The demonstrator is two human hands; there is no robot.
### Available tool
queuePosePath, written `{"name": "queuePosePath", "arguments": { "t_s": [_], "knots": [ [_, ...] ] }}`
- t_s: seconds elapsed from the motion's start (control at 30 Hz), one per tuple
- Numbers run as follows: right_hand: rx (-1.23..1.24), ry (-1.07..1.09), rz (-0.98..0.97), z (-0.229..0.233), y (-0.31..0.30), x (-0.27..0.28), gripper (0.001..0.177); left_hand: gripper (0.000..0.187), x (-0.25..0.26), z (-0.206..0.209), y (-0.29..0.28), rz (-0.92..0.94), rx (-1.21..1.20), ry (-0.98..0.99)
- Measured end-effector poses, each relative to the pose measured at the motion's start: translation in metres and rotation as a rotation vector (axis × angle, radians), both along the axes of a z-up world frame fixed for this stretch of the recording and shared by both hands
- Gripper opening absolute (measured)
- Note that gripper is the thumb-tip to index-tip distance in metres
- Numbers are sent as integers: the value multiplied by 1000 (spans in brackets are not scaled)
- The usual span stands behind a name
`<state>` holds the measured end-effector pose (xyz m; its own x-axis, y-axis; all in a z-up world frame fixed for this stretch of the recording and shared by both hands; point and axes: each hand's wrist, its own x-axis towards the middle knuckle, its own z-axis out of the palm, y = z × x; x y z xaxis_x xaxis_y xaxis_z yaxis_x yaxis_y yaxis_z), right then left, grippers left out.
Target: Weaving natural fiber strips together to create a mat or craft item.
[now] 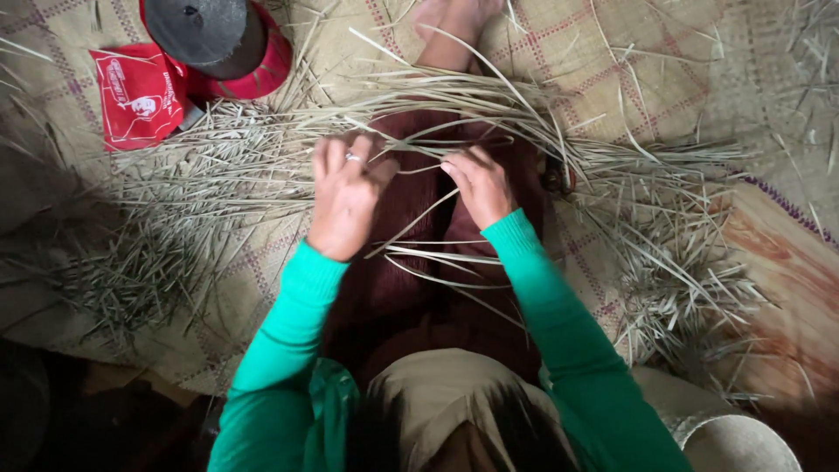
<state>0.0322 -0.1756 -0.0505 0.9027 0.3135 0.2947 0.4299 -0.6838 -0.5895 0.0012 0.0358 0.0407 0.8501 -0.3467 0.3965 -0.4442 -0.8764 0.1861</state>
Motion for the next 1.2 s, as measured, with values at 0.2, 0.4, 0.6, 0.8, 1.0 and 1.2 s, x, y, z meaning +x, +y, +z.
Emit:
{"name": "queuePosePath", "arguments": {
  "t_s": [0.2,0.4,0.6,0.8,1.0,1.2],
  "knots": [
    [36,-42,76,2,-7,-2,11,6,-7,18,17,58,-38,-139],
    [103,-110,-32,29,-1,-7,8,34,-25,18,-1,178,-304,-315],
    [284,-234,-115,69,17,-35,15,32,-50,-3,-56,-301,-854,383],
    [408,-175,-119,71,37,-85,15,35,-38,-42,-83,-402,-1695,899],
    [621,303,-94,42,31,-115,13,24,-20,-33,-81,-99,-2067,923],
    [491,133,10,46,28,-122,11,21,-13,-23,-73,-16,-2053,869]
  ]
}}
